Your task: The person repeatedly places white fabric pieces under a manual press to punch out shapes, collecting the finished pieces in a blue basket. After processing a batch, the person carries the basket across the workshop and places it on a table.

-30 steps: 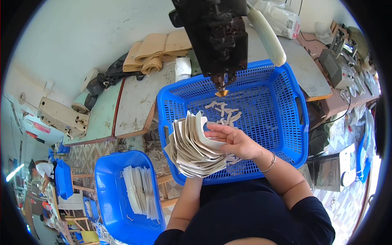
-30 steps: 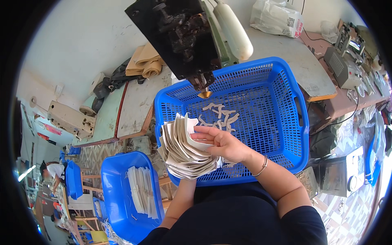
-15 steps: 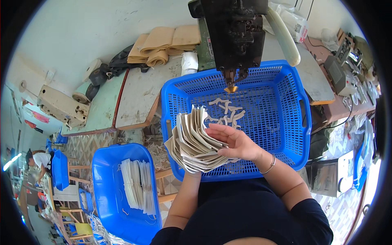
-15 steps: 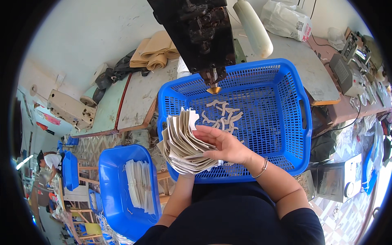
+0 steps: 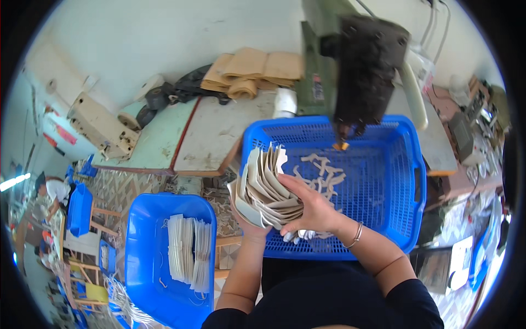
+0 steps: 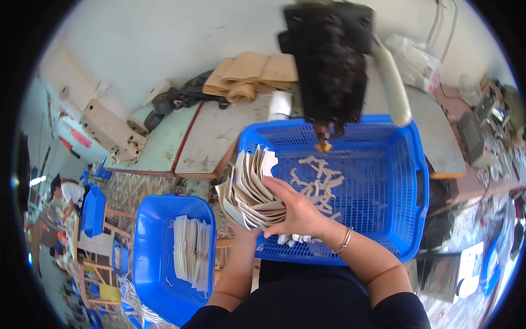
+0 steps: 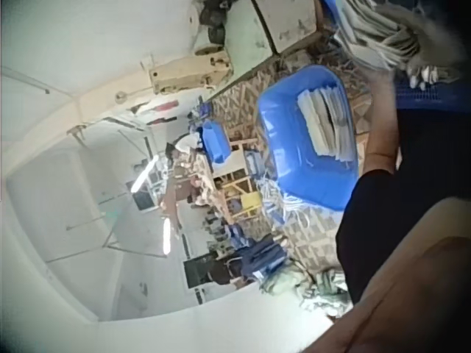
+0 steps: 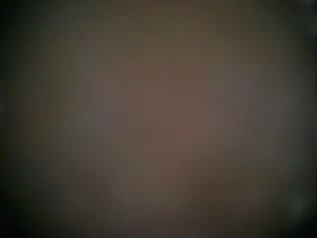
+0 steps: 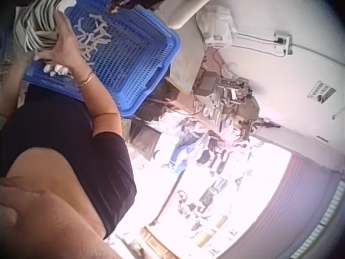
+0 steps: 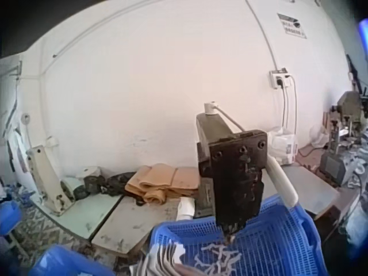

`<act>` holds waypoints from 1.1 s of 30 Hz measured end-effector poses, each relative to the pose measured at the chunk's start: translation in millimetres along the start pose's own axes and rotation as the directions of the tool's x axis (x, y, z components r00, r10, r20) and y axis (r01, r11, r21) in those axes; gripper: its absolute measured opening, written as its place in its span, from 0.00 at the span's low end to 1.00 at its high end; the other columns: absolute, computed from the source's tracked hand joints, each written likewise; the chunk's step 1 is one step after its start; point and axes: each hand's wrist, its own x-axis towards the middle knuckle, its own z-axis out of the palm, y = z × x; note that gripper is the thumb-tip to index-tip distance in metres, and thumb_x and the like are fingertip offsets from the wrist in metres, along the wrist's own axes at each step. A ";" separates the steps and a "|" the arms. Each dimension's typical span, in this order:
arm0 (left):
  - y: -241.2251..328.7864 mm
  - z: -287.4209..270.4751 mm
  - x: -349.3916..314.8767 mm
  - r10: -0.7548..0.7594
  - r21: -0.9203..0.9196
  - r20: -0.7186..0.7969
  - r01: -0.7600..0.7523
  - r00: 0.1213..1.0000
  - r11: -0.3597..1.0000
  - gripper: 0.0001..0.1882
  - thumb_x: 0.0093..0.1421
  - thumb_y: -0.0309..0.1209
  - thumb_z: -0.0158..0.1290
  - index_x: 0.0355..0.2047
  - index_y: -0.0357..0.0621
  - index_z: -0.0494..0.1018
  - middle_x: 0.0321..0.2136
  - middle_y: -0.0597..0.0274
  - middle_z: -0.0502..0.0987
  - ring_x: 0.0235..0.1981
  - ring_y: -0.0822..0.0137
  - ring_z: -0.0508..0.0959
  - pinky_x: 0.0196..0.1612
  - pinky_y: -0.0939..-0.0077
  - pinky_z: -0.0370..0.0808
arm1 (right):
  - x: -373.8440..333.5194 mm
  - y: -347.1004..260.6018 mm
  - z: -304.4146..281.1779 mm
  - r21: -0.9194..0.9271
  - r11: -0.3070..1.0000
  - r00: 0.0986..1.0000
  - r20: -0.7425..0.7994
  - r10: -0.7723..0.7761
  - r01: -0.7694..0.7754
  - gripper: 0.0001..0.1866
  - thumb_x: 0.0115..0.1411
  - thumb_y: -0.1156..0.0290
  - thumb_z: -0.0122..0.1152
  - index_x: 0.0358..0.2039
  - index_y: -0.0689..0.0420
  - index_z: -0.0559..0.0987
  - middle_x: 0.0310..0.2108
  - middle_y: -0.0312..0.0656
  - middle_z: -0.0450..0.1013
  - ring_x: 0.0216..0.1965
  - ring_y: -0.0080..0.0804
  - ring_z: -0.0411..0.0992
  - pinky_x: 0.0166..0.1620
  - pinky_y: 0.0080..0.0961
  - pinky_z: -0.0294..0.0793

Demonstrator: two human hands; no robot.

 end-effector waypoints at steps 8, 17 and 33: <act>110.7 19.3 59.0 -0.019 0.079 0.181 0.005 0.983 0.997 0.33 0.56 0.58 0.40 0.53 0.49 0.62 0.49 0.59 0.68 0.49 0.56 0.68 0.52 0.56 0.64 | 113.3 34.6 52.2 0.228 0.973 0.997 0.078 0.023 -0.040 0.45 0.42 0.67 0.69 0.58 0.62 0.55 0.54 0.49 0.60 0.54 0.36 0.61 0.54 0.29 0.62; 147.1 18.2 126.0 0.217 0.121 0.027 -0.218 0.976 0.968 0.25 0.54 0.53 0.46 0.46 0.50 0.69 0.42 0.64 0.73 0.43 0.61 0.73 0.46 0.61 0.70 | 195.7 77.6 78.9 -0.033 0.988 0.986 0.061 0.155 -0.153 0.47 0.44 0.59 0.65 0.59 0.65 0.51 0.54 0.58 0.59 0.54 0.43 0.61 0.55 0.31 0.61; 220.6 14.8 298.0 0.392 0.894 -0.274 0.083 0.878 0.440 0.33 0.41 0.47 0.62 0.41 0.33 0.70 0.36 0.55 0.74 0.40 0.59 0.74 0.43 0.61 0.70 | 273.0 147.4 128.2 0.513 0.762 0.850 -0.112 0.515 -0.394 0.32 0.55 0.56 0.55 0.54 0.61 0.61 0.45 0.49 0.68 0.42 0.40 0.69 0.42 0.32 0.69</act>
